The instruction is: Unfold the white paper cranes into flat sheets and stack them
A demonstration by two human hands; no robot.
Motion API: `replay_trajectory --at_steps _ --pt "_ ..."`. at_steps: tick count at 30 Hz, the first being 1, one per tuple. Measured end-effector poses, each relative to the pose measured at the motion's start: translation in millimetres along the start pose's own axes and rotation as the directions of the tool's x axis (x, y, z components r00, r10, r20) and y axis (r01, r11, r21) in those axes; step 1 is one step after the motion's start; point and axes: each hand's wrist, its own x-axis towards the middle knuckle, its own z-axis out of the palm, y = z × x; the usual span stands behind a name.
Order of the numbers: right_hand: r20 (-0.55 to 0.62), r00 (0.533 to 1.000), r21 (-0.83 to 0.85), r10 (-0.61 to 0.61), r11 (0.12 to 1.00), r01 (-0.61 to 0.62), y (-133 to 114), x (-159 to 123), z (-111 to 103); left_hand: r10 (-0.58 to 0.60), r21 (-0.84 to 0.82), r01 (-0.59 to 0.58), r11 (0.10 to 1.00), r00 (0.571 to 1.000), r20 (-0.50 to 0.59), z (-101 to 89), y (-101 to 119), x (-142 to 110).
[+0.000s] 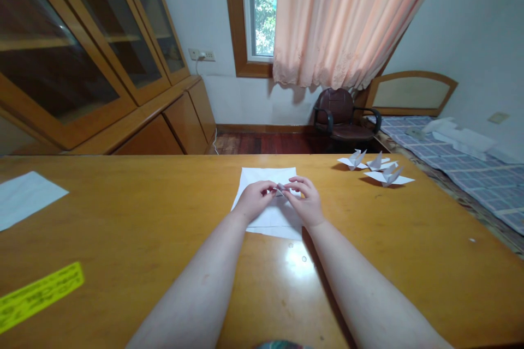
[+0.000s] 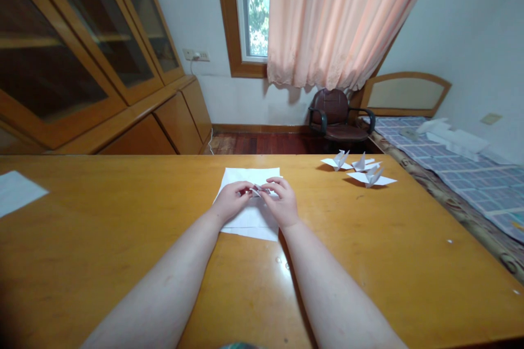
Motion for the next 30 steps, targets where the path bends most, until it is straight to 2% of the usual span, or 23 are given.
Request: replay_trajectory --at_steps 4,10,16,19,23,26,30 --pt "0.022 1.0 -0.019 -0.008 1.0 0.009 1.2 -0.8 0.4 -0.004 0.04 0.004 0.999 1.0 0.0 -0.4 0.5 -0.5" --pt "0.0 0.999 -0.033 -0.048 0.998 0.048 0.6 -1.0 -0.8 -0.027 -0.052 0.026 0.998 0.999 -0.019 0.0 0.8 -0.2" --pt "0.075 0.997 -0.042 0.032 0.999 -0.029 0.2 0.9 1.5 -0.026 -0.024 0.025 0.999 0.999 -0.018 1.0 0.5 -0.2" --pt "0.004 0.995 0.021 0.103 0.994 -0.103 1.2 1.8 1.7 -0.041 -0.066 0.035 0.997 0.995 -0.086 2.6 -2.3 0.9" --pt "-0.107 0.964 0.186 0.242 0.958 -0.22 6.5 4.7 0.5 -0.124 -0.239 0.07 0.969 0.968 -0.22 2.3 -5.7 4.9" --pt "-0.133 0.908 0.35 0.397 0.876 -0.331 13.0 7.1 0.9 -0.224 -0.394 0.095 0.914 0.928 -0.299 -0.3 -6.5 8.5" --pt "-0.079 0.849 0.543 0.522 0.737 -0.403 17.1 9.2 3.8 -0.316 -0.552 0.101 0.827 0.897 -0.31 -3.3 -8.3 11.8"
